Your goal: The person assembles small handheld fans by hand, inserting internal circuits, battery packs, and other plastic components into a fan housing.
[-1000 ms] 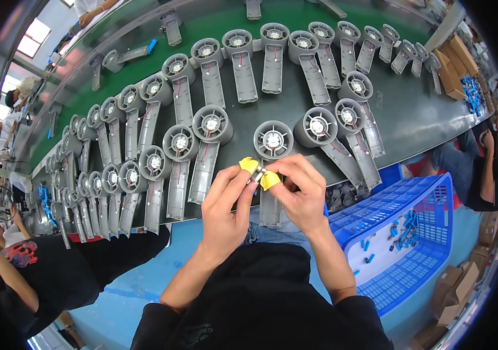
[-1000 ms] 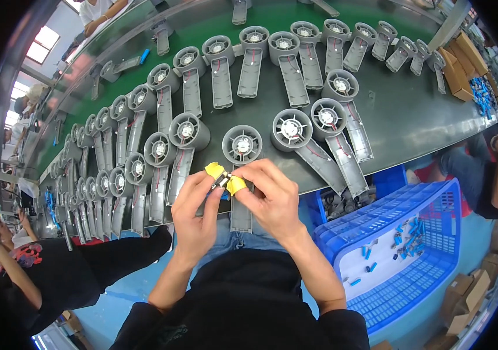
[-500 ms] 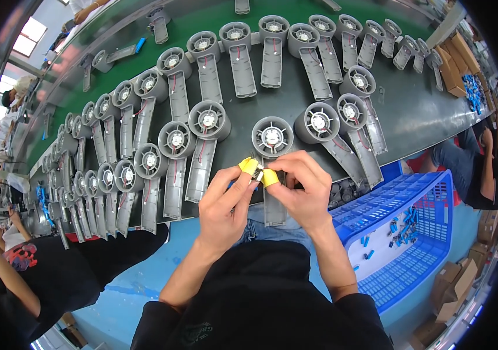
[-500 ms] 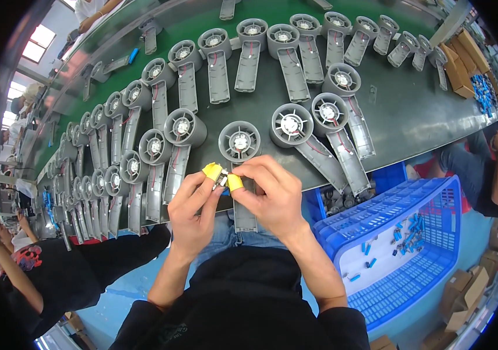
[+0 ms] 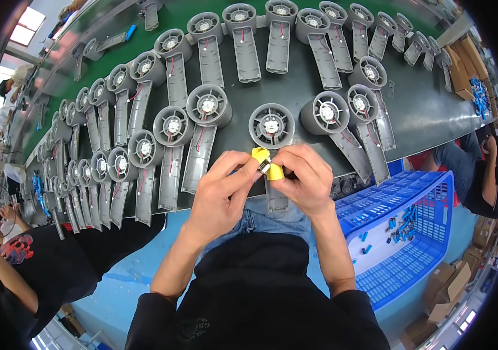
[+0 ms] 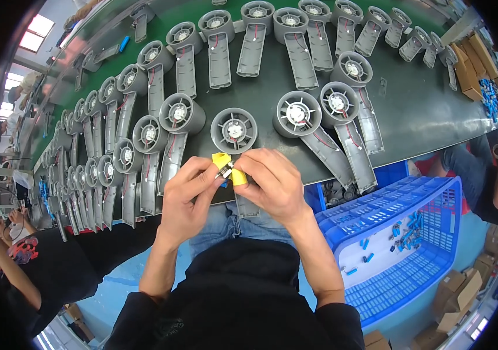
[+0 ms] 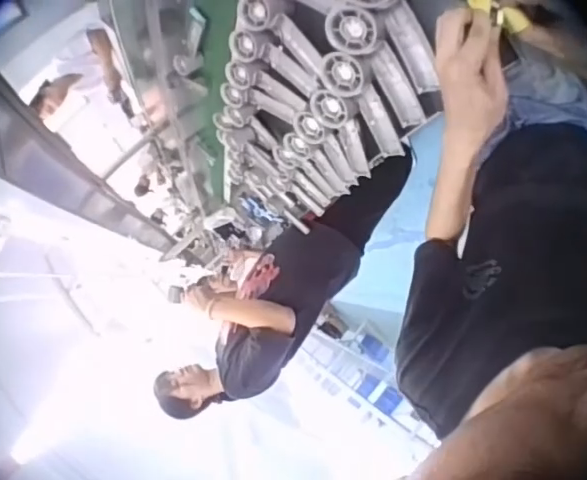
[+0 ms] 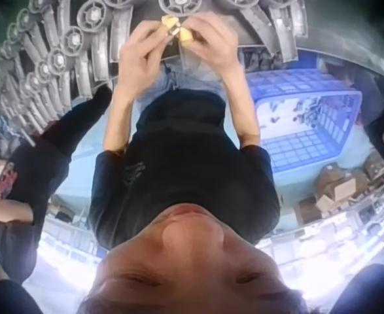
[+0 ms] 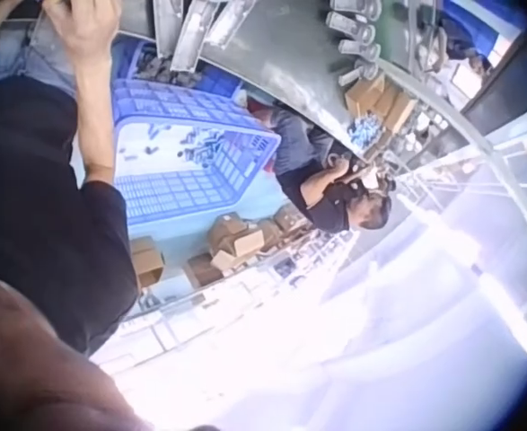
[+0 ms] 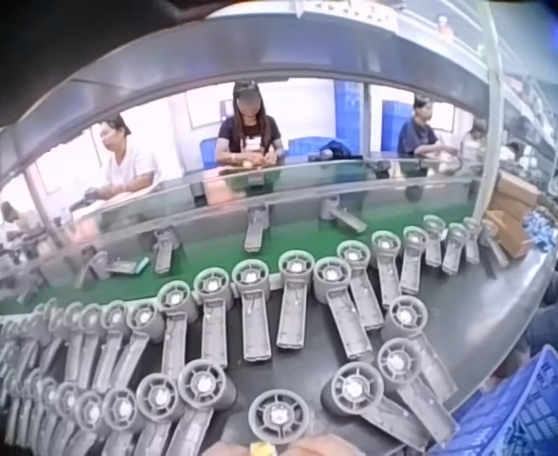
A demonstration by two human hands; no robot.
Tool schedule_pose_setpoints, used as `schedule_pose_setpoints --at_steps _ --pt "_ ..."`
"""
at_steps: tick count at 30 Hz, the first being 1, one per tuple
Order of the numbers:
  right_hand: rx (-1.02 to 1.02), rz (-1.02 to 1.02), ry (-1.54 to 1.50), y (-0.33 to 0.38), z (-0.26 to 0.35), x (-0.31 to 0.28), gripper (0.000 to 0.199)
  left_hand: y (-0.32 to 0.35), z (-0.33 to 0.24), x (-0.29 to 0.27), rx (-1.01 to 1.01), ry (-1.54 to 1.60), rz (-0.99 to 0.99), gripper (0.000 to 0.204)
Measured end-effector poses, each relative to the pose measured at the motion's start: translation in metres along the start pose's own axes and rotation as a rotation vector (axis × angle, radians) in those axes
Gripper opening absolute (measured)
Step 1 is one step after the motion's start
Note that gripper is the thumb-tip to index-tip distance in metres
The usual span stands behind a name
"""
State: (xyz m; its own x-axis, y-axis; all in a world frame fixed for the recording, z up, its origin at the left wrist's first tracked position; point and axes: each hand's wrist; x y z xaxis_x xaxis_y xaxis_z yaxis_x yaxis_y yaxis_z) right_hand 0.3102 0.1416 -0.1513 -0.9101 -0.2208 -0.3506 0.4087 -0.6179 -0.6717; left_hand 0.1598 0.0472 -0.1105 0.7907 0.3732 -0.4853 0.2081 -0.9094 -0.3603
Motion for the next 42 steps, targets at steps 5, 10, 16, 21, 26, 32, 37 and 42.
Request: schedule_pose_setpoints --at_steps 5,10,16,21,26,32,37,42 --pt "-0.085 -0.047 -0.008 -0.004 -0.003 0.001 0.025 -0.007 -0.005 -0.01 0.006 -0.017 0.091 0.019" --pt "-0.093 -0.053 0.017 -0.002 -0.003 -0.001 0.025 -0.014 -0.008 -0.015 0.06 -0.069 0.126 0.018" --pt "-0.099 -0.049 -0.012 0.0 -0.004 -0.001 0.03 -0.014 -0.005 -0.019 0.07 -0.07 0.178 0.023" --pt "-0.114 -0.038 -0.039 0.0 -0.005 -0.001 0.033 -0.013 -0.001 -0.02 0.081 -0.058 0.199 0.026" --pt "-0.043 -0.026 -0.052 0.001 -0.003 -0.004 0.032 -0.017 -0.004 -0.02 0.112 -0.059 0.21 0.025" --pt "-0.054 -0.059 -0.03 0.0 0.0 -0.003 0.026 -0.009 -0.006 -0.015 0.046 -0.017 0.117 0.02" --pt "0.083 -0.146 0.049 0.002 0.021 -0.008 0.032 -0.009 -0.003 -0.007 0.02 -0.024 0.023 0.017" --pt "0.737 -0.009 -0.027 0.025 0.051 -0.009 0.038 -0.004 -0.004 -0.013 -0.014 0.018 -0.034 0.017"
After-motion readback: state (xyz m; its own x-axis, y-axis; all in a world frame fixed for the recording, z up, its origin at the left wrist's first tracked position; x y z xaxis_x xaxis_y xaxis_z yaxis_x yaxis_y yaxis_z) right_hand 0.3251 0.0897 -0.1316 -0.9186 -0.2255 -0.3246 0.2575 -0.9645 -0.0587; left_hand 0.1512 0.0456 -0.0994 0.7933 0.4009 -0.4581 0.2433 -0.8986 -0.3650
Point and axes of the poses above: each hand's wrist, its own y-axis away from the middle knuckle, its own x-axis out of the palm, z = x × y, and after that the axes turned 4 degrees about -z, right-handed
